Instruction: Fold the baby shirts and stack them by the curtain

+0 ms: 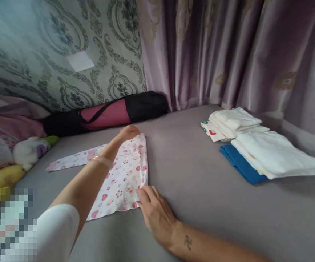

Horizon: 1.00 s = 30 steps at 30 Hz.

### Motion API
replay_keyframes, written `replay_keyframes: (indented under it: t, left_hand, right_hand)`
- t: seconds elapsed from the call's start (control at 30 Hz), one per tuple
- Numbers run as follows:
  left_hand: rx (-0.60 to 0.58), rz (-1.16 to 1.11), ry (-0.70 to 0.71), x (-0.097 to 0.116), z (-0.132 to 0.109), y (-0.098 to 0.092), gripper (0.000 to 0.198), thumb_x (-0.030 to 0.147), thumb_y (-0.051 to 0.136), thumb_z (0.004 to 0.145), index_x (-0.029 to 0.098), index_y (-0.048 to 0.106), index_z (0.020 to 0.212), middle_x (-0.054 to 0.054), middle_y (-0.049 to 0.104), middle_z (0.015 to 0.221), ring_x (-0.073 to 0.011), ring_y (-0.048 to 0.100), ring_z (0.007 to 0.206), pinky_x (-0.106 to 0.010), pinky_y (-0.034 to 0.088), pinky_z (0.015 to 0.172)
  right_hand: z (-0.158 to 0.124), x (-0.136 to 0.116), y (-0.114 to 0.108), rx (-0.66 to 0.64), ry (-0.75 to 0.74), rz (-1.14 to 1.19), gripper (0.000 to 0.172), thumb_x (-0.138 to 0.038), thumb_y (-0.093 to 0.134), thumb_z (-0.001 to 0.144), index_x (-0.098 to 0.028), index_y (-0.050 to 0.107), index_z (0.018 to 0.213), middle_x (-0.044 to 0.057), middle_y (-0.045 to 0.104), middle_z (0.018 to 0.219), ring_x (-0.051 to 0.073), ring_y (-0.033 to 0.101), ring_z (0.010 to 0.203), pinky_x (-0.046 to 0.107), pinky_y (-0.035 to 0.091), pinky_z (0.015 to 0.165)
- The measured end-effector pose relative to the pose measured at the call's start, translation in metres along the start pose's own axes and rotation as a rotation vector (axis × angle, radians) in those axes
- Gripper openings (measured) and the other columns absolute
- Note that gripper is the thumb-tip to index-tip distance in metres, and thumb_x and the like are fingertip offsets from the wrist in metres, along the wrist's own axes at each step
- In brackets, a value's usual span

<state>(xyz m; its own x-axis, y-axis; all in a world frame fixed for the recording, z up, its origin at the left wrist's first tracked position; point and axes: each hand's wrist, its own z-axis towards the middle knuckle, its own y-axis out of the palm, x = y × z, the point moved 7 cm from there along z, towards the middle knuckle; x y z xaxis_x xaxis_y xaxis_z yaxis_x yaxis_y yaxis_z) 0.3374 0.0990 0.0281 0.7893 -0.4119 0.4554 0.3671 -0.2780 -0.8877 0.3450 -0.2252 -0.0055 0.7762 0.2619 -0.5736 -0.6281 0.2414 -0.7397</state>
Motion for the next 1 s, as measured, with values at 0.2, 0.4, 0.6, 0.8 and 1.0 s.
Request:
replay_keyframes:
  t: [0.2, 0.4, 0.6, 0.8, 1.0]
  left_hand:
    - [-0.070, 0.319, -0.074, 0.014, 0.016, 0.026, 0.037, 0.053, 0.056, 0.081, 0.020, 0.071, 0.083, -0.010, 0.072, 0.098, -0.0315, 0.062, 0.106, -0.052, 0.032, 0.102]
    - [-0.020, 0.191, -0.102, 0.004, 0.020, 0.032, 0.028, 0.042, 0.053, 0.086, 0.021, 0.071, 0.093, -0.008, 0.073, 0.098, -0.0267, 0.063, 0.101, -0.049, 0.035, 0.100]
    - [0.075, 0.201, -0.066, -0.006, 0.022, 0.042, 0.031, 0.041, 0.045, 0.092, 0.023, 0.067, 0.102, -0.008, 0.071, 0.105, -0.0283, 0.061, 0.107, -0.047, 0.035, 0.096]
    - [0.213, 0.322, 0.150, -0.002, 0.016, 0.054, 0.037, 0.039, 0.031, 0.099, 0.020, 0.061, 0.108, -0.011, 0.068, 0.109, -0.0262, 0.060, 0.107, -0.042, 0.033, 0.093]
    - [0.240, 0.309, 0.177, 0.002, 0.000, 0.040, 0.038, 0.043, 0.039, 0.096, 0.021, 0.057, 0.120, -0.011, 0.063, 0.119, -0.0288, 0.053, 0.113, -0.042, 0.033, 0.092]
  right_hand:
    - [0.001, -0.001, -0.003, 0.046, -0.025, -0.067, 0.019, -0.002, 0.051, 0.086, -0.019, 0.056, 0.093, 0.005, 0.058, 0.100, 0.019, 0.057, 0.096, 0.034, 0.053, 0.086]
    - [-0.003, -0.009, -0.003, 0.111, -0.164, -0.151, 0.027, 0.002, 0.049, 0.085, -0.016, 0.058, 0.102, 0.007, 0.061, 0.107, 0.020, 0.054, 0.106, 0.033, 0.048, 0.095]
    - [-0.004, -0.006, 0.005, -0.014, -0.129, -0.246, 0.028, 0.004, 0.052, 0.076, -0.018, 0.057, 0.093, 0.005, 0.061, 0.092, 0.020, 0.054, 0.086, 0.033, 0.048, 0.077]
    - [0.000, -0.006, 0.004, -0.073, -0.140, -0.179, 0.015, -0.004, 0.052, 0.080, -0.018, 0.057, 0.085, 0.005, 0.058, 0.087, 0.020, 0.051, 0.085, 0.034, 0.044, 0.075]
    - [0.005, -0.009, -0.008, -0.026, -0.148, -0.014, 0.009, -0.016, 0.052, 0.089, -0.018, 0.061, 0.087, 0.005, 0.060, 0.087, 0.019, 0.053, 0.086, 0.034, 0.044, 0.079]
